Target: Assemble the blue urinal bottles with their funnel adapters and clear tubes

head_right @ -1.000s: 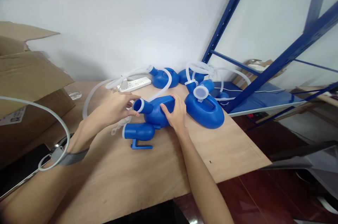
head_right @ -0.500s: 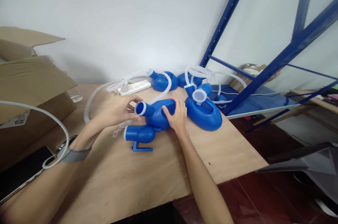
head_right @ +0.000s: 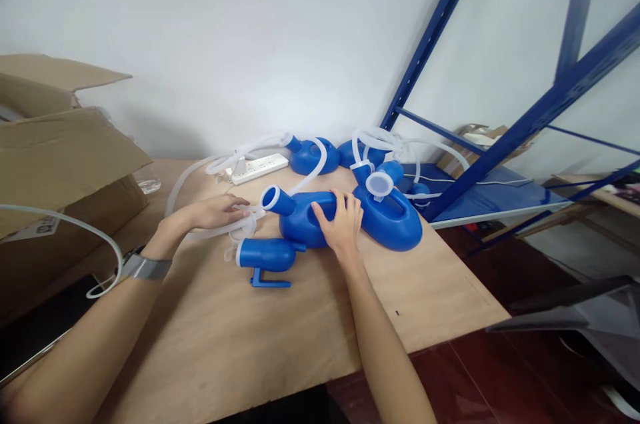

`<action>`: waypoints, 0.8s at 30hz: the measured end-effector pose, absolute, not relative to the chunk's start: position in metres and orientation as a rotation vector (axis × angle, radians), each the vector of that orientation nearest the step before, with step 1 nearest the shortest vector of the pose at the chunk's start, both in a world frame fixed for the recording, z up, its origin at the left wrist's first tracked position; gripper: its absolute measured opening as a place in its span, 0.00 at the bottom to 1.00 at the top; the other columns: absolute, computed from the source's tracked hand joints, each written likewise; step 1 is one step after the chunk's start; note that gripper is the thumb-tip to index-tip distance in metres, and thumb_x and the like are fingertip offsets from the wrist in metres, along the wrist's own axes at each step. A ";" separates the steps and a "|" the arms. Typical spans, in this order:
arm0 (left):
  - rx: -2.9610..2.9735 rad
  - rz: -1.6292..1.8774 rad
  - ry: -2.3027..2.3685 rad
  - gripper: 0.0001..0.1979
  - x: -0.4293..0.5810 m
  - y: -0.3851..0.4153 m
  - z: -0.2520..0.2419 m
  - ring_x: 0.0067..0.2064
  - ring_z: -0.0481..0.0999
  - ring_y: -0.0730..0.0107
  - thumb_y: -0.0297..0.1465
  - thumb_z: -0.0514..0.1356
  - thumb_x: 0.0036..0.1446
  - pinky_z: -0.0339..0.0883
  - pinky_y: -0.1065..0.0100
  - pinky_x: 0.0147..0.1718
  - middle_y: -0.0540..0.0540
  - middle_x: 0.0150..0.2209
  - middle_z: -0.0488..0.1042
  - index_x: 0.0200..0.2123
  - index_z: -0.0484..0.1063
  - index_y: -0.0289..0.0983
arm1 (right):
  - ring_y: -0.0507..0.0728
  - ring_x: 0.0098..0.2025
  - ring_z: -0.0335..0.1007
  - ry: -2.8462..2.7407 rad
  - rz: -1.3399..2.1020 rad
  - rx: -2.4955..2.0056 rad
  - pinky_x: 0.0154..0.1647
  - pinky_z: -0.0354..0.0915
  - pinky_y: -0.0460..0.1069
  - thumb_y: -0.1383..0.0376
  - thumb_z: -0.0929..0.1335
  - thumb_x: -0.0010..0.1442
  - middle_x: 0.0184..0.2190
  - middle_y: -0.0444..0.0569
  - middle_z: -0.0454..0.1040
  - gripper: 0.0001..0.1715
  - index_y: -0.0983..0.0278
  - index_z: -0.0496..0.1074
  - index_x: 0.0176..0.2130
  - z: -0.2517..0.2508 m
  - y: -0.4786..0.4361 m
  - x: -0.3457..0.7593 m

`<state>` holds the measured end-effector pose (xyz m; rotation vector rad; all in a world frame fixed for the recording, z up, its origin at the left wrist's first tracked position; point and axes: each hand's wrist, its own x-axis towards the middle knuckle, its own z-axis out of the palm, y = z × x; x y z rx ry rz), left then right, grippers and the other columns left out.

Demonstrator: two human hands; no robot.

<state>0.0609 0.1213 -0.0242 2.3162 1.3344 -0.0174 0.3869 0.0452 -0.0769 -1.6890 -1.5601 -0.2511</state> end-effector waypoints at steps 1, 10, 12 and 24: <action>2.316 -0.020 1.364 0.34 0.063 0.120 -0.022 0.63 0.75 0.45 0.49 0.49 0.66 0.68 0.54 0.61 0.32 0.65 0.74 0.66 0.70 0.34 | 0.70 0.57 0.68 -1.557 -0.251 -1.687 0.57 0.64 0.64 0.39 0.63 0.68 0.56 0.60 0.75 0.35 0.60 0.72 0.60 -0.077 0.045 0.387; 2.345 -0.095 1.414 0.29 0.071 0.100 -0.009 0.41 0.82 0.49 0.46 0.66 0.50 0.73 0.60 0.37 0.36 0.45 0.83 0.53 0.73 0.37 | 0.71 0.59 0.68 -1.525 -0.249 -1.683 0.58 0.64 0.65 0.39 0.64 0.68 0.57 0.60 0.75 0.35 0.59 0.73 0.59 -0.079 0.047 0.385; 2.370 -0.060 1.417 0.24 0.070 0.100 -0.010 0.40 0.82 0.50 0.39 0.64 0.51 0.73 0.59 0.37 0.37 0.43 0.83 0.52 0.74 0.36 | 0.71 0.59 0.67 -1.525 -0.255 -1.685 0.58 0.64 0.65 0.39 0.64 0.68 0.57 0.59 0.75 0.35 0.59 0.73 0.59 -0.080 0.047 0.385; 2.354 0.253 1.345 0.42 0.036 0.080 0.054 0.53 0.79 0.49 0.58 0.57 0.57 0.71 0.60 0.50 0.38 0.55 0.79 0.66 0.70 0.36 | 0.71 0.59 0.67 -1.528 -0.255 -1.683 0.58 0.63 0.65 0.38 0.63 0.68 0.57 0.60 0.75 0.36 0.59 0.73 0.60 -0.081 0.047 0.386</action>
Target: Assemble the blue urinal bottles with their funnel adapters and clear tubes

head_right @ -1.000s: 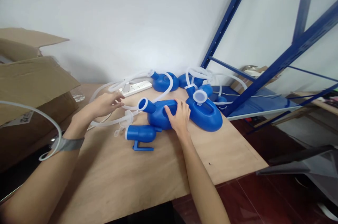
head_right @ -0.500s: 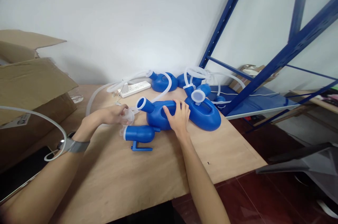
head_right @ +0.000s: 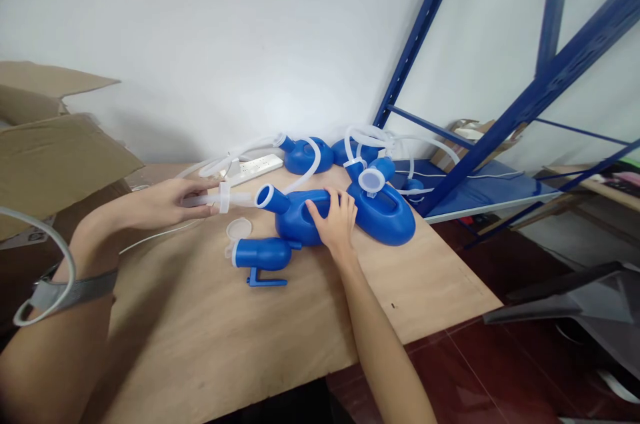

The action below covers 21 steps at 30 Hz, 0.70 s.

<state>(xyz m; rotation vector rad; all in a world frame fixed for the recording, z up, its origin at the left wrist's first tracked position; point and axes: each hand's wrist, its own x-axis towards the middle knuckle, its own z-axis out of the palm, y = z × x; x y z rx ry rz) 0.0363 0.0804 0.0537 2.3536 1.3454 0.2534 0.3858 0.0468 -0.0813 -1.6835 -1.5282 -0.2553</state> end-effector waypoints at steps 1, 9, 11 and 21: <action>2.368 0.234 1.346 0.43 0.041 0.077 0.055 0.50 0.80 0.50 0.58 0.57 0.57 0.71 0.60 0.47 0.39 0.51 0.81 0.66 0.70 0.36 | 0.71 0.59 0.67 -1.531 -0.255 -1.679 0.58 0.63 0.65 0.38 0.63 0.68 0.57 0.60 0.75 0.36 0.59 0.73 0.60 -0.081 0.047 0.386; 2.600 0.299 1.196 0.26 0.089 0.074 0.038 0.36 0.77 0.56 0.53 0.54 0.67 0.67 0.60 0.38 0.43 0.35 0.78 0.49 0.73 0.37 | 0.71 0.59 0.68 -1.536 -0.251 -1.664 0.58 0.64 0.65 0.39 0.63 0.69 0.58 0.60 0.75 0.35 0.59 0.72 0.60 -0.082 0.046 0.387; 2.664 0.350 1.233 0.27 0.096 0.074 0.029 0.42 0.79 0.52 0.52 0.52 0.69 0.69 0.57 0.44 0.39 0.41 0.80 0.54 0.72 0.36 | 0.71 0.59 0.68 -1.533 -0.248 -1.651 0.58 0.64 0.65 0.39 0.64 0.69 0.57 0.60 0.75 0.34 0.60 0.72 0.59 -0.082 0.046 0.386; 2.756 0.464 1.221 0.28 0.103 0.073 0.017 0.60 0.76 0.40 0.45 0.51 0.70 0.69 0.47 0.58 0.31 0.60 0.75 0.63 0.70 0.33 | 0.70 0.57 0.68 -1.542 -0.254 -1.613 0.57 0.64 0.64 0.40 0.64 0.69 0.54 0.60 0.76 0.33 0.61 0.72 0.56 -0.080 0.043 0.384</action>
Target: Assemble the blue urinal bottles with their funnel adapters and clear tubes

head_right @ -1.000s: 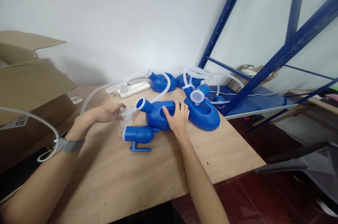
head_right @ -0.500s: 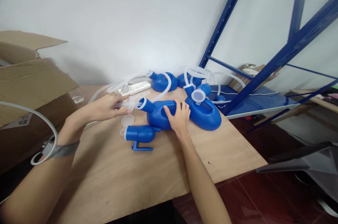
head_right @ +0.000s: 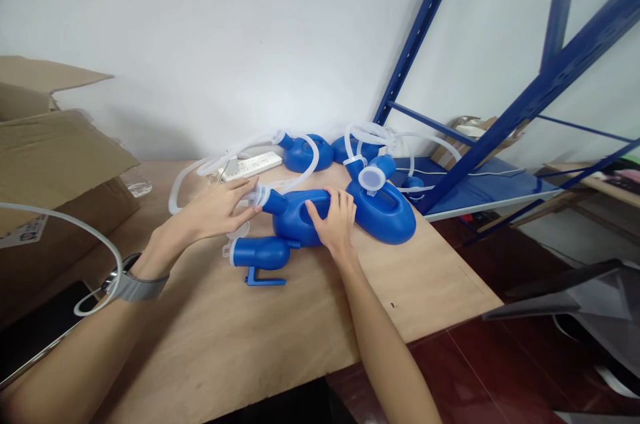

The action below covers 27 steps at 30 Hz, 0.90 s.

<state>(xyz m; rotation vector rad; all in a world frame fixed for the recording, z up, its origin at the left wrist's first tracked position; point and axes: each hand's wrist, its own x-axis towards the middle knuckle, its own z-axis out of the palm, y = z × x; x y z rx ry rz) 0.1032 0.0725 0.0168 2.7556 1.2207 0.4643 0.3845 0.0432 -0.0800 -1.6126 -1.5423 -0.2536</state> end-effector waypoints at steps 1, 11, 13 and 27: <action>2.757 0.462 1.237 0.27 0.104 0.072 0.018 0.60 0.76 0.39 0.44 0.51 0.70 0.69 0.47 0.58 0.31 0.60 0.75 0.63 0.70 0.33 | 0.70 0.57 0.68 -1.534 -0.259 -1.620 0.56 0.64 0.64 0.40 0.64 0.68 0.54 0.60 0.76 0.33 0.61 0.72 0.56 -0.080 0.043 0.383; 2.896 0.331 1.210 0.23 0.111 0.072 0.027 0.54 0.79 0.40 0.38 0.53 0.69 0.72 0.49 0.50 0.30 0.55 0.77 0.61 0.70 0.32 | 0.71 0.50 0.70 -1.516 -0.301 -1.645 0.50 0.67 0.64 0.38 0.64 0.67 0.48 0.60 0.74 0.33 0.61 0.73 0.53 -0.078 0.041 0.377; 2.903 0.286 1.218 0.23 0.113 0.071 0.030 0.52 0.80 0.39 0.38 0.53 0.68 0.73 0.49 0.48 0.30 0.53 0.78 0.59 0.71 0.30 | 0.71 0.50 0.70 -1.521 -0.303 -1.641 0.50 0.67 0.64 0.38 0.63 0.67 0.48 0.60 0.74 0.34 0.61 0.73 0.53 -0.077 0.040 0.376; 2.776 0.320 1.197 0.31 0.114 0.064 0.032 0.55 0.79 0.47 0.34 0.55 0.68 0.72 0.53 0.51 0.36 0.59 0.77 0.73 0.60 0.40 | 0.67 0.47 0.79 -1.767 0.628 -1.473 0.52 0.72 0.61 0.34 0.52 0.71 0.42 0.53 0.85 0.45 0.60 0.81 0.39 -0.015 0.070 0.404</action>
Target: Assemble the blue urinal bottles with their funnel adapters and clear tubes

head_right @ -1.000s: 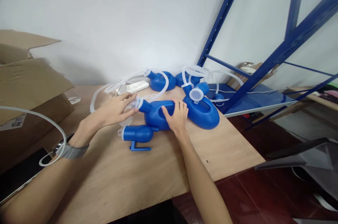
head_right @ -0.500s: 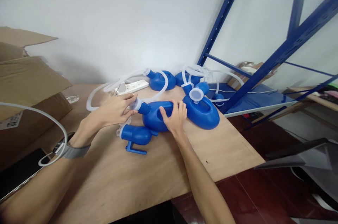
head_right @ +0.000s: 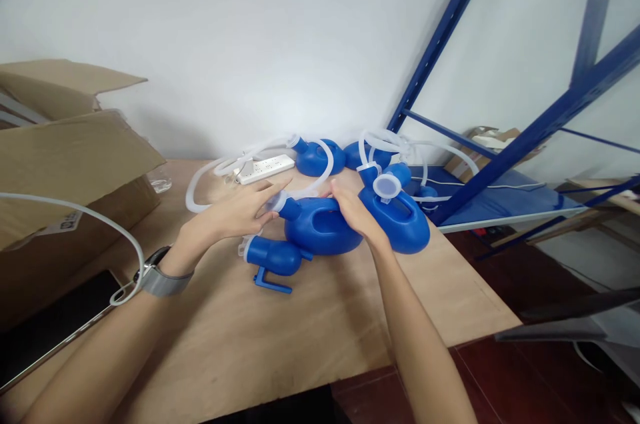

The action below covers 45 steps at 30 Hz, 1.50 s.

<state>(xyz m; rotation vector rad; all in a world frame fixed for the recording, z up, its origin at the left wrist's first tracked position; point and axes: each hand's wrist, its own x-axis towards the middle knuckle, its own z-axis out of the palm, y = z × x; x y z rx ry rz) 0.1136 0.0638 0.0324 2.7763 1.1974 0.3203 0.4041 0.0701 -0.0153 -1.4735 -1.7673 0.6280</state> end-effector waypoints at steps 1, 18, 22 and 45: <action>2.800 0.334 1.174 0.32 0.114 0.062 0.032 0.56 0.79 0.48 0.33 0.55 0.68 0.72 0.52 0.53 0.37 0.61 0.75 0.74 0.58 0.43 | 0.68 0.47 0.79 -1.786 0.660 -1.477 0.52 0.72 0.61 0.34 0.57 0.69 0.42 0.52 0.85 0.41 0.61 0.82 0.41 -0.010 0.071 0.402; 2.827 0.539 1.510 0.15 0.156 0.047 0.017 0.53 0.79 0.48 0.38 0.54 0.74 0.67 0.54 0.50 0.38 0.49 0.82 0.48 0.76 0.35 | 0.68 0.48 0.81 -1.912 0.347 -1.862 0.43 0.70 0.53 0.33 0.74 0.52 0.42 0.50 0.85 0.34 0.58 0.83 0.38 0.000 0.063 0.367; 2.789 0.539 1.529 0.11 0.157 0.050 0.015 0.53 0.78 0.50 0.33 0.54 0.73 0.67 0.57 0.43 0.39 0.49 0.81 0.48 0.75 0.37 | 0.69 0.49 0.81 -1.910 0.274 -1.879 0.45 0.70 0.54 0.33 0.73 0.53 0.42 0.52 0.85 0.34 0.58 0.83 0.39 -0.004 0.062 0.366; 2.347 0.808 1.510 0.16 0.165 0.061 0.012 0.39 0.73 0.60 0.31 0.61 0.60 0.57 0.61 0.35 0.48 0.31 0.73 0.23 0.57 0.41 | 0.67 0.49 0.82 -1.912 0.302 -1.817 0.46 0.71 0.53 0.39 0.76 0.55 0.42 0.49 0.86 0.26 0.58 0.83 0.37 0.000 0.056 0.365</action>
